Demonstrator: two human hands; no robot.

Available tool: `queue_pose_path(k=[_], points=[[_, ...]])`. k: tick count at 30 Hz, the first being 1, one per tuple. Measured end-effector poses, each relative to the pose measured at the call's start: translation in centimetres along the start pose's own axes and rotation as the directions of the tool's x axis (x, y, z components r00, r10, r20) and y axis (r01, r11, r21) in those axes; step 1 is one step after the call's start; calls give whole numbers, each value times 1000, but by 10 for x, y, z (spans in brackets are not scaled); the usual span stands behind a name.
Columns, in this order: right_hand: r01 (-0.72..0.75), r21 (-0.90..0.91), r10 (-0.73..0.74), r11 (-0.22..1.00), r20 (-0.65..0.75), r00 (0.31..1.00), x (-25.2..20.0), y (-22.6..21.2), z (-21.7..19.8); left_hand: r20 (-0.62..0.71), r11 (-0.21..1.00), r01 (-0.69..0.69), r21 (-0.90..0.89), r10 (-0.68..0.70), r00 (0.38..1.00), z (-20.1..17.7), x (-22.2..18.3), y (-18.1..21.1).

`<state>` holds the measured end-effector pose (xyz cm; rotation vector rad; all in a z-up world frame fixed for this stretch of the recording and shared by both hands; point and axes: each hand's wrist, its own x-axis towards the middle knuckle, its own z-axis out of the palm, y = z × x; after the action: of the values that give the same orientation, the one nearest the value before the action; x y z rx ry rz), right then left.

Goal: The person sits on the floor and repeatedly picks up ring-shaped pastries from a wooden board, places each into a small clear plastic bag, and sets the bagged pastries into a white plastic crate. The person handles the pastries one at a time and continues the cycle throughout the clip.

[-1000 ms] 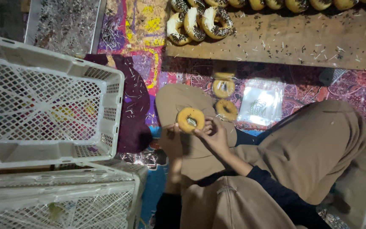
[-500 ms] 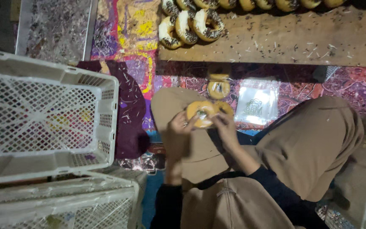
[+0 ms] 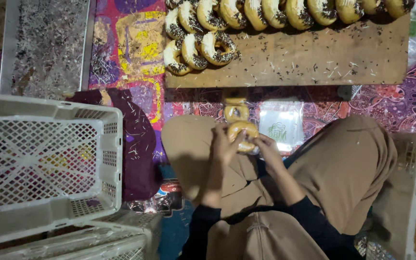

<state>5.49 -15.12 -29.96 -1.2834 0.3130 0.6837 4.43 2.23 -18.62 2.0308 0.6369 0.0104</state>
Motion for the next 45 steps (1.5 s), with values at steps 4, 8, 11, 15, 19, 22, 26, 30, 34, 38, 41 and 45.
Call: queue_pose_path(k=[4, 8, 11, 15, 19, 22, 26, 30, 34, 38, 41, 45], points=[[282, -159, -244, 946, 223, 944, 34, -42, 12, 246, 656, 167, -736, 30, 969, -62, -14, 14], [2, -826, -338, 564, -229, 913, 141, -70, 36, -171, 922, -87, -377, 23, 985, -96, -28, 7], [-98, -941, -387, 323, -226, 894, 201, -67, 48, -210, 848, -45, -527, -79, 974, -102, -26, -4], [242, -483, -373, 841, -195, 907, 188, -48, 36, -204, 779, -64, -624, -83, 976, -103, -20, -23], [165, -405, -280, 899, -244, 928, 128, -22, 27, -226, 791, -32, -611, -135, 965, -98, -13, -41], [330, -773, -675, 542, -166, 718, 111, -9, 46, -270, 880, 33, -473, -181, 946, -95, -5, -41], [231, -762, -507, 605, -145, 850, 105, -6, 86, -300, 950, 24, -310, -122, 946, -102, -18, -24], [441, -598, -610, 670, -103, 786, 82, -51, 92, -260, 905, 55, -422, -179, 949, -110, -30, 0], [400, -44, -399, 915, 35, 916, 16, -106, 63, -256, 902, 38, -431, -163, 953, -110, -40, 4], [276, 104, -294, 955, 261, 919, -34, -109, 80, -203, 839, -42, -543, -83, 976, -98, -49, 0], [559, -81, -494, 825, 377, 784, -36, -85, 110, -228, 772, -158, -615, 18, 974, -94, -51, -3], [640, -87, -479, 763, 588, 652, -31, -48, 132, -91, 823, -378, -424, 376, 922, -126, -70, -18]])
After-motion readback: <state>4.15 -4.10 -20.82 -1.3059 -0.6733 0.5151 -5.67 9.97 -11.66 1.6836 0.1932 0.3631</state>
